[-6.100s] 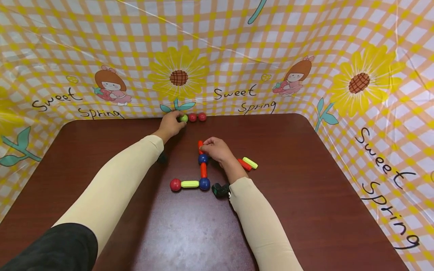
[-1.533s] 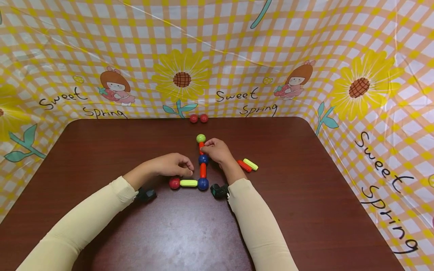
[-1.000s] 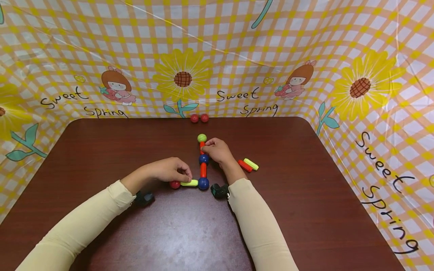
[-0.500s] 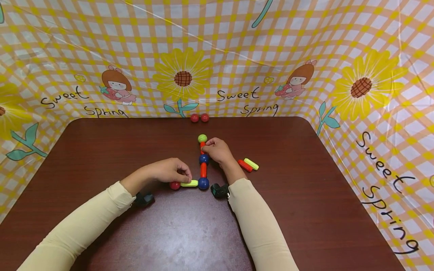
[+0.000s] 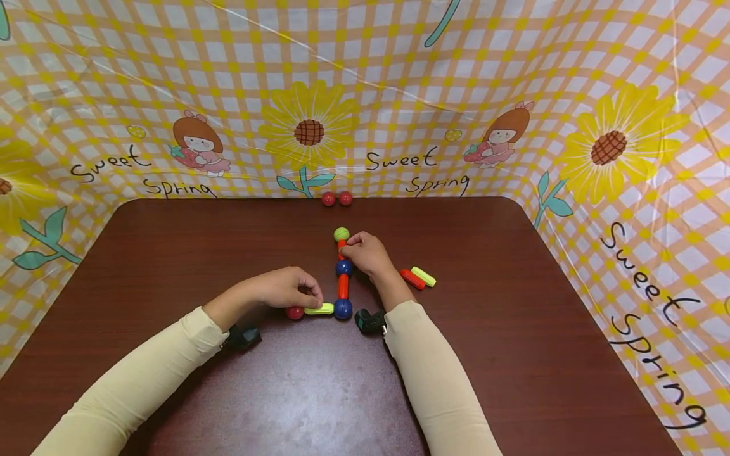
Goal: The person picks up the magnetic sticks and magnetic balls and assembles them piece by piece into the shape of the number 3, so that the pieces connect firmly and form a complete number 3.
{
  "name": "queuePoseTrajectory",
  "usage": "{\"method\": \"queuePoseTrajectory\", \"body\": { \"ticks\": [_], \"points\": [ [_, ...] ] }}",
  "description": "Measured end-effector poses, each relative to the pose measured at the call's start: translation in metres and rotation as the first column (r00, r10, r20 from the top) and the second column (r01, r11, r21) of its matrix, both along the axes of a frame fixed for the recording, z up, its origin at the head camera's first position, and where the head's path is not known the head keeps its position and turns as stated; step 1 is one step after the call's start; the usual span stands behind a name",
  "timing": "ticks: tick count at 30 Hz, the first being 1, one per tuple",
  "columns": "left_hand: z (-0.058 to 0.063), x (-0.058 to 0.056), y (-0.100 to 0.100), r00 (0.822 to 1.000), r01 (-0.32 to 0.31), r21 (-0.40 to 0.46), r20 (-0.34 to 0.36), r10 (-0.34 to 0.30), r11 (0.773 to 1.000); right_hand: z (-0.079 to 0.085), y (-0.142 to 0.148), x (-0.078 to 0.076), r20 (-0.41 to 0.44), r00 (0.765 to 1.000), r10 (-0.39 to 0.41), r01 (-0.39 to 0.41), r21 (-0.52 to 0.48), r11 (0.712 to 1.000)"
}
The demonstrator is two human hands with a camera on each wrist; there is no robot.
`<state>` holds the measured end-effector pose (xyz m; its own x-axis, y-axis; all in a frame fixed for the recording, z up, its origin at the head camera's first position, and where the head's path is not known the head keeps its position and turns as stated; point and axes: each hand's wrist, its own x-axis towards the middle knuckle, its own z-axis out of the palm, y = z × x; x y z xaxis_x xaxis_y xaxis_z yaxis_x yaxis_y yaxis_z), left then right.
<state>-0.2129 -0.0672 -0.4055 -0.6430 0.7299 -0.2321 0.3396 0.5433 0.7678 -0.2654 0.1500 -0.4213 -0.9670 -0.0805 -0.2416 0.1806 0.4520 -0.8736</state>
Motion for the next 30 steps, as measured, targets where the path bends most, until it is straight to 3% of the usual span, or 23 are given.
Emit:
{"method": "queuePoseTrajectory", "body": {
  "ticks": [14, 24, 30],
  "points": [
    [-0.003, 0.009, -0.013, 0.996, -0.082, 0.058, 0.047, 0.080, 0.995, 0.000, 0.005, 0.001, 0.026, 0.999, -0.021, 0.023, -0.069, 0.997],
    [-0.005, 0.021, -0.035, 0.991, -0.131, 0.086, 0.054, 0.126, 0.988, 0.004, 0.012, 0.002, 0.054, 0.998, 0.026, -0.017, -0.165, 0.986],
    [-0.002, 0.027, -0.040, 0.986, -0.165, 0.084, 0.047, 0.161, 0.983, 0.010, 0.023, 0.008, 0.006, 0.996, 0.085, -0.084, -0.121, 0.989]
  ]
}}
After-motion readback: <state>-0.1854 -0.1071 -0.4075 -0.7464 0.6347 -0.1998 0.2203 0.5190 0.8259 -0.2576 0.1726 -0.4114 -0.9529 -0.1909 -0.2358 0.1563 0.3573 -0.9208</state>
